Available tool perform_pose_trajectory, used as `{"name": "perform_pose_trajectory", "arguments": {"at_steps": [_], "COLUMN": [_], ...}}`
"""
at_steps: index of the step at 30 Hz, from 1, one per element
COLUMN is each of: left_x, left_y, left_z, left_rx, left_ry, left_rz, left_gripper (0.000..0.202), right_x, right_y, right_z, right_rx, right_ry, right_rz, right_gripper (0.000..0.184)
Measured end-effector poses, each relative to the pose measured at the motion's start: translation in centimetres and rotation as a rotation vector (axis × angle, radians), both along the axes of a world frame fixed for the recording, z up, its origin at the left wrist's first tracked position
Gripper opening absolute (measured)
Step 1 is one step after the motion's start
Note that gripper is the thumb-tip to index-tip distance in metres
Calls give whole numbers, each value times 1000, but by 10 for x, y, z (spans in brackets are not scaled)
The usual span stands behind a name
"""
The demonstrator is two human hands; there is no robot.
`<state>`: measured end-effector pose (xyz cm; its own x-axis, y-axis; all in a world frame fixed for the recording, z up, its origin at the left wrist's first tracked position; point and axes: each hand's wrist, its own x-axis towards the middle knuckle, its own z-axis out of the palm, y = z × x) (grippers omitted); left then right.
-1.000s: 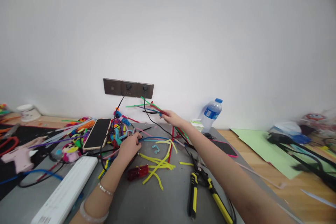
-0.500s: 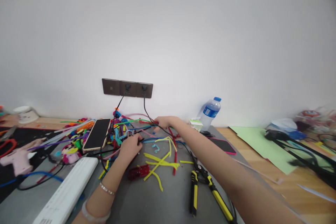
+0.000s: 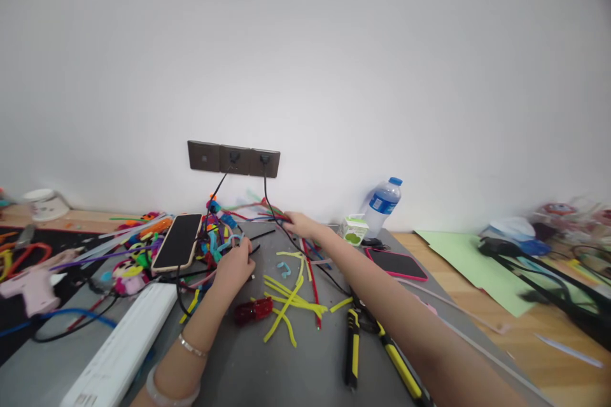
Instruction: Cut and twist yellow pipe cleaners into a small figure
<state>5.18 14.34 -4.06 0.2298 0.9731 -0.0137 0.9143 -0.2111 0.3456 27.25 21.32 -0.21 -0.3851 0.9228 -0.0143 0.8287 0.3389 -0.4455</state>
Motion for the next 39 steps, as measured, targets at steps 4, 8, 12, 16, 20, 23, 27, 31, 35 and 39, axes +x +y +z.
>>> {"name": "perform_pose_trajectory", "arguments": {"at_steps": [4,8,12,16,20,23,27,31,35,39], "left_x": [1,3,17,48,77,84,78,71,69,67], "left_y": [-1,-3,-10,-17,-18,-22,-37,-50,-54,-58], "left_z": [2,3,0,0,6,5,-6,-13,-14,-7], "left_rx": [-2,15,173,36,-140,-161,-46,25,1,-95], "left_ry": [23,20,-140,-507,-678,-544,-336,-332,-391,-418], "left_rz": [-23,-22,-169,-427,-531,-528,-630,-721,-756,-827], "left_gripper": [21,21,23,56,66,50,23,17,10,1], "right_x": [8,10,2,-13,-23,-20,-13,-17,-31,-43], "right_y": [6,10,9,-3,-11,-8,4,16,21,26], "right_z": [29,60,77,81,90,104,123,126,119,117], "right_rx": [189,275,27,-230,-270,-209,63,238,315,419], "right_ry": [48,112,227,427,541,404,-3,-191,-252,-382], "right_rz": [-131,-106,-67,-22,-6,-48,-37,27,63,86], "right_gripper": [29,25,17,7,9,7,12,16,21,29]}}
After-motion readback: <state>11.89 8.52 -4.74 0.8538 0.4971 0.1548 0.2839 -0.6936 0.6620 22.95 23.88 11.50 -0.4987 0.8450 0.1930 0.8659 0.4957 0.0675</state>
